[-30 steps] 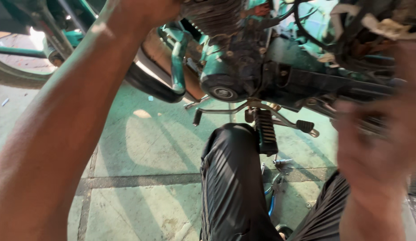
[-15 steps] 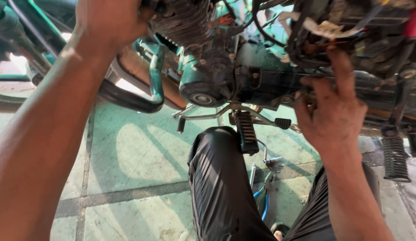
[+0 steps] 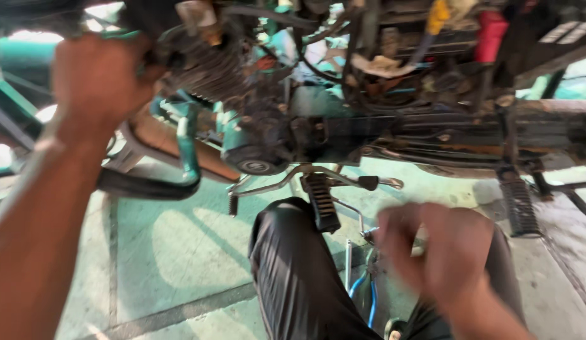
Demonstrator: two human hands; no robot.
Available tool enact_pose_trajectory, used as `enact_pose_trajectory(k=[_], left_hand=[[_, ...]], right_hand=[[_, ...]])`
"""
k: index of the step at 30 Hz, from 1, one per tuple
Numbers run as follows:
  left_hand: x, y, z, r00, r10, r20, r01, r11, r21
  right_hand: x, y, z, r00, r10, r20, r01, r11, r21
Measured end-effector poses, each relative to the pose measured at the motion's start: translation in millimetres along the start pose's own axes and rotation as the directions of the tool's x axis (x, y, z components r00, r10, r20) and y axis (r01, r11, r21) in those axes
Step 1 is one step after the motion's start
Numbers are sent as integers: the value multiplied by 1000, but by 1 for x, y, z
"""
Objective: The person is repairing a motorcycle engine. They use pliers to adjust components near the engine and handle various wires and parts within the exposed frame.
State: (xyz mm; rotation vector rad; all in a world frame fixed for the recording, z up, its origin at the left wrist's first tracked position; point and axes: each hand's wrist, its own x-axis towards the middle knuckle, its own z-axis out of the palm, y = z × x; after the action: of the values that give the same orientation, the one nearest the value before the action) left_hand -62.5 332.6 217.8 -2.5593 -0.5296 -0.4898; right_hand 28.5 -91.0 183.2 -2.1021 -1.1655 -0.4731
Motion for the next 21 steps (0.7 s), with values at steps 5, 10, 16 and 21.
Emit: enact_pose_trajectory(k=[5,10,16,21], left_hand=[[-7,-4,8,998,17,-56,-16,1000,13],[-9,-13,27,989,70,-130,-78,995,-60],[-10,-14,30,990,86,-107,-94,993,-68],[-13,-17,36,997,49,-66,-51,999,-18]], right_hand=[[-19,35,-1,984,106,-142,-86,986,143],[1,116,-6,919,158,-360,-140,987,75],[33,162,-5,939,38,-341,-54,998,-36],[33,206,17,935,114,-336,-125,992,-11]])
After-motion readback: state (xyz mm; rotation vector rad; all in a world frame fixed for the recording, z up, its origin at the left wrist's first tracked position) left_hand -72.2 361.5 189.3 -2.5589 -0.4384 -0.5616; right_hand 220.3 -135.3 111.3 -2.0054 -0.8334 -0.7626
